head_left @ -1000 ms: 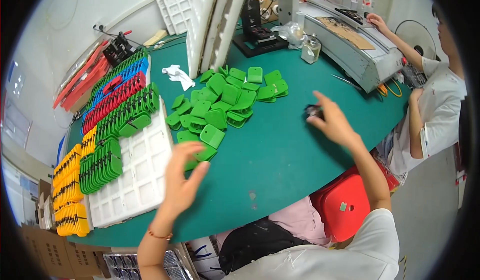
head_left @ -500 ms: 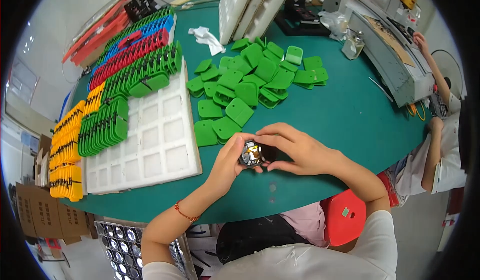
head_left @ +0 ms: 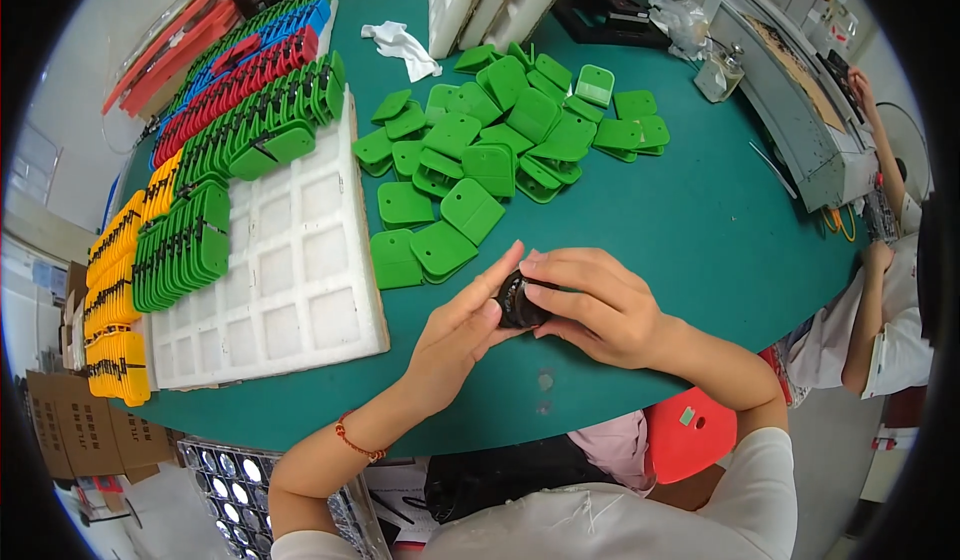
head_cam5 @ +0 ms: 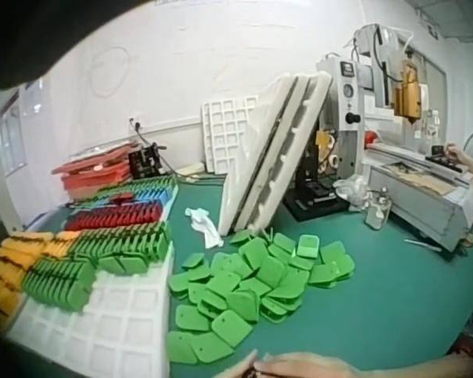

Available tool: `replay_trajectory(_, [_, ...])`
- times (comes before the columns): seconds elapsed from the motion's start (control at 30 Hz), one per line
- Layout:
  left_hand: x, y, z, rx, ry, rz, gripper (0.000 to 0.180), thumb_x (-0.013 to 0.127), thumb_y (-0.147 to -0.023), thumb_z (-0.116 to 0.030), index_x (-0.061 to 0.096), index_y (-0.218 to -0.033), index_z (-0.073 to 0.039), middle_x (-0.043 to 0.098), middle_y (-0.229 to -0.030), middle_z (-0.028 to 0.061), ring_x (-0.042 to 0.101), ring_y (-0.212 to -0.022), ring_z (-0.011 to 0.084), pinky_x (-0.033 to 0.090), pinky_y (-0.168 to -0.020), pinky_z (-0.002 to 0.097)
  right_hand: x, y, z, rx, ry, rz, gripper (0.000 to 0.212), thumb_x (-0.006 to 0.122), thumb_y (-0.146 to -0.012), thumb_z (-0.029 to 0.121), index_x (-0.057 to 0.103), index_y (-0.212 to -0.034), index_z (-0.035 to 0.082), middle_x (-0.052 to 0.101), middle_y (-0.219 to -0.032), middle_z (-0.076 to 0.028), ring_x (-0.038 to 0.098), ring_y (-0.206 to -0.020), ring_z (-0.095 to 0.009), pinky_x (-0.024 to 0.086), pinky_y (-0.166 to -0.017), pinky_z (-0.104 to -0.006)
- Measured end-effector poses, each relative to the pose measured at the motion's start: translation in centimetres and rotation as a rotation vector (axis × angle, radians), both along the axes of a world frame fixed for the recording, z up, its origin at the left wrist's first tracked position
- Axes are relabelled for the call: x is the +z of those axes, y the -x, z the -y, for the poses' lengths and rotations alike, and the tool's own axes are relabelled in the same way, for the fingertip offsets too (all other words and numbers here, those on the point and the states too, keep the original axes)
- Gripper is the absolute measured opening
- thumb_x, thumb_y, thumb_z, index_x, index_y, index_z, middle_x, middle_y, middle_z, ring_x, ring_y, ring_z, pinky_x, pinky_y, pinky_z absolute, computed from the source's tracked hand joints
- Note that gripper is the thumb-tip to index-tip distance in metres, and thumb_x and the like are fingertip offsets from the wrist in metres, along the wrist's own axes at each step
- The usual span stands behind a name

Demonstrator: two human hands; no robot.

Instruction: The person assembles small electronic devices by inserting circuit boards into green plastic housings by hand.

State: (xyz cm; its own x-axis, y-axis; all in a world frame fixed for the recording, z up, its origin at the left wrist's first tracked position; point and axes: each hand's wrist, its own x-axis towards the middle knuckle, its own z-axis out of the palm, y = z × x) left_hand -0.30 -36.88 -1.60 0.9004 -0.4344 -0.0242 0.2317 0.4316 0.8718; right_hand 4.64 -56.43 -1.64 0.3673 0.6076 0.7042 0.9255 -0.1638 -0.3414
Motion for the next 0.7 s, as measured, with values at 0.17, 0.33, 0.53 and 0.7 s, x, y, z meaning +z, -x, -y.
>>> replay_trajectory(0.17, [-0.65, -0.18, -0.39, -0.067, -0.087, 0.172, 0.053, 0.039, -0.098, -0.018, 0.017, -0.143, 0.001, 0.023, -0.147, 0.0151, 0.031, -0.132, 0.0215, 0.031, -0.105, 0.0346, 0.43, 0.21, -0.28, 0.0, -0.043, 0.059, 0.04, 0.072, -0.06, 0.002, 0.061, -0.097, -0.006, 0.06, -0.107, -0.018, 0.06, -0.094, -0.033, 0.054, -0.076, -0.0378])
replay_trajectory(0.33, [-0.08, -0.17, -0.47, -0.083, -0.111, 0.252, 0.053, 0.042, -0.097, -0.01, 0.019, -0.143, 0.0, 0.028, -0.145, 0.0128, 0.031, -0.131, 0.0194, 0.027, -0.107, 0.0319, 0.05, 0.24, -0.22, -0.003, -0.071, 0.12, 0.035, 0.072, -0.061, 0.001, 0.062, -0.095, -0.005, 0.061, -0.104, -0.017, 0.062, -0.092, -0.032, 0.055, -0.076, -0.0374])
replay_trajectory(0.53, [-0.21, 0.09, -0.42, -0.051, -0.101, 0.246, 0.055, 0.047, -0.094, -0.006, 0.022, -0.142, 0.001, 0.031, -0.143, 0.0104, 0.034, -0.128, 0.0172, 0.028, -0.106, 0.0316, 0.1, 0.26, -0.23, 0.004, -0.095, 0.103, 0.03, 0.071, -0.063, 0.0, 0.063, -0.091, -0.005, 0.062, -0.103, -0.016, 0.062, -0.094, -0.031, 0.055, -0.075, -0.0365])
replay_trajectory(0.7, [-0.25, 0.28, -0.43, -0.039, -0.101, 0.235, 0.054, 0.048, -0.093, -0.002, 0.023, -0.142, 0.0, 0.033, -0.142, 0.008, 0.038, -0.123, 0.0141, 0.033, -0.104, 0.0299, 0.26, 0.24, -0.21, 0.033, -0.096, 0.073, 0.03, 0.071, -0.062, -0.001, 0.064, -0.091, -0.005, 0.063, -0.104, -0.016, 0.062, -0.095, -0.03, 0.055, -0.076, -0.0352])
